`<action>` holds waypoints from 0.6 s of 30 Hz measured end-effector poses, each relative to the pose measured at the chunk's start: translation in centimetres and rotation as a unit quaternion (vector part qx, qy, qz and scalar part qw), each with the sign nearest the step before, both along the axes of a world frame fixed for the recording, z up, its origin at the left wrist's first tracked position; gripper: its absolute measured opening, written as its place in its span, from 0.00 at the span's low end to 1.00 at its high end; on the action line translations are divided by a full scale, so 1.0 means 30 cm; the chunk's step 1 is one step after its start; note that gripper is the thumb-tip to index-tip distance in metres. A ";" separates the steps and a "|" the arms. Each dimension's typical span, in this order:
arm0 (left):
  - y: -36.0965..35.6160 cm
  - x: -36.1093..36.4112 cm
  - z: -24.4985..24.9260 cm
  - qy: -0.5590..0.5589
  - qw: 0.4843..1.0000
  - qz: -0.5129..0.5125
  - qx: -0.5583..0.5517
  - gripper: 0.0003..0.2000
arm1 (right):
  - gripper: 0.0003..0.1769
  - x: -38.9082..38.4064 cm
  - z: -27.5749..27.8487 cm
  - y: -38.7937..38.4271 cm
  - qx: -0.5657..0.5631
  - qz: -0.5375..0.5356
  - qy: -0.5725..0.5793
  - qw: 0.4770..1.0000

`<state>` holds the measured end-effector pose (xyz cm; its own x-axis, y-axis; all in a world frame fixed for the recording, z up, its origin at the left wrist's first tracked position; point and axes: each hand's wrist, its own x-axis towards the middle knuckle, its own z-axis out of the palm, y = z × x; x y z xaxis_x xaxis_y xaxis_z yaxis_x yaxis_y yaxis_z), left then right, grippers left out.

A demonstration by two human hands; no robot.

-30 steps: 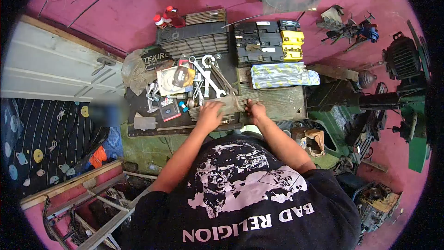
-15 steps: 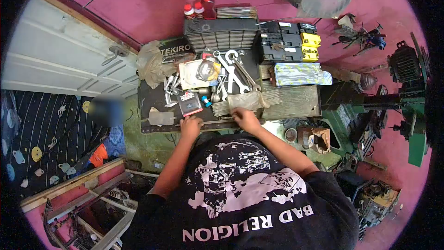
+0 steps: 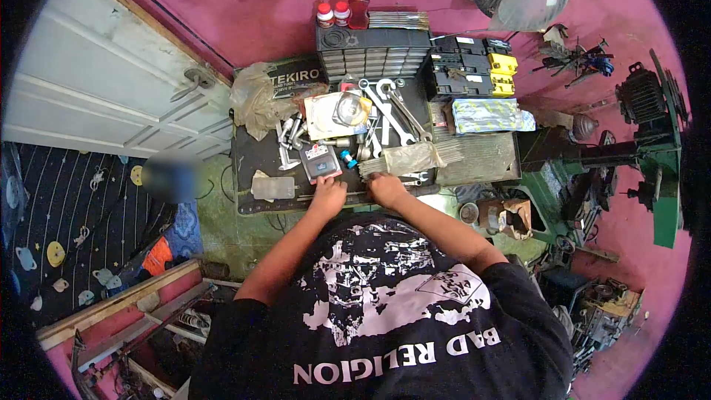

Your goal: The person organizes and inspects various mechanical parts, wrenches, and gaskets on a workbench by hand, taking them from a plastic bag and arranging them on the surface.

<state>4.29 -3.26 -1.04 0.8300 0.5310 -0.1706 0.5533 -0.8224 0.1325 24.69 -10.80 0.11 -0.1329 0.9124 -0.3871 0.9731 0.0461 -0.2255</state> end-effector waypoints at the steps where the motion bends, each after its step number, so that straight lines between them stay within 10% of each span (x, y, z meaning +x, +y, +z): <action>1: 0.001 -0.003 0.002 -0.006 1.000 -0.001 -0.007 0.06 | 0.11 -0.005 -0.004 0.000 0.000 -0.001 0.000 1.000; 18: 0.044 -0.029 0.031 -0.055 0.996 0.014 -0.063 0.07 | 0.14 -0.065 0.053 -0.011 0.058 0.088 -0.088 0.990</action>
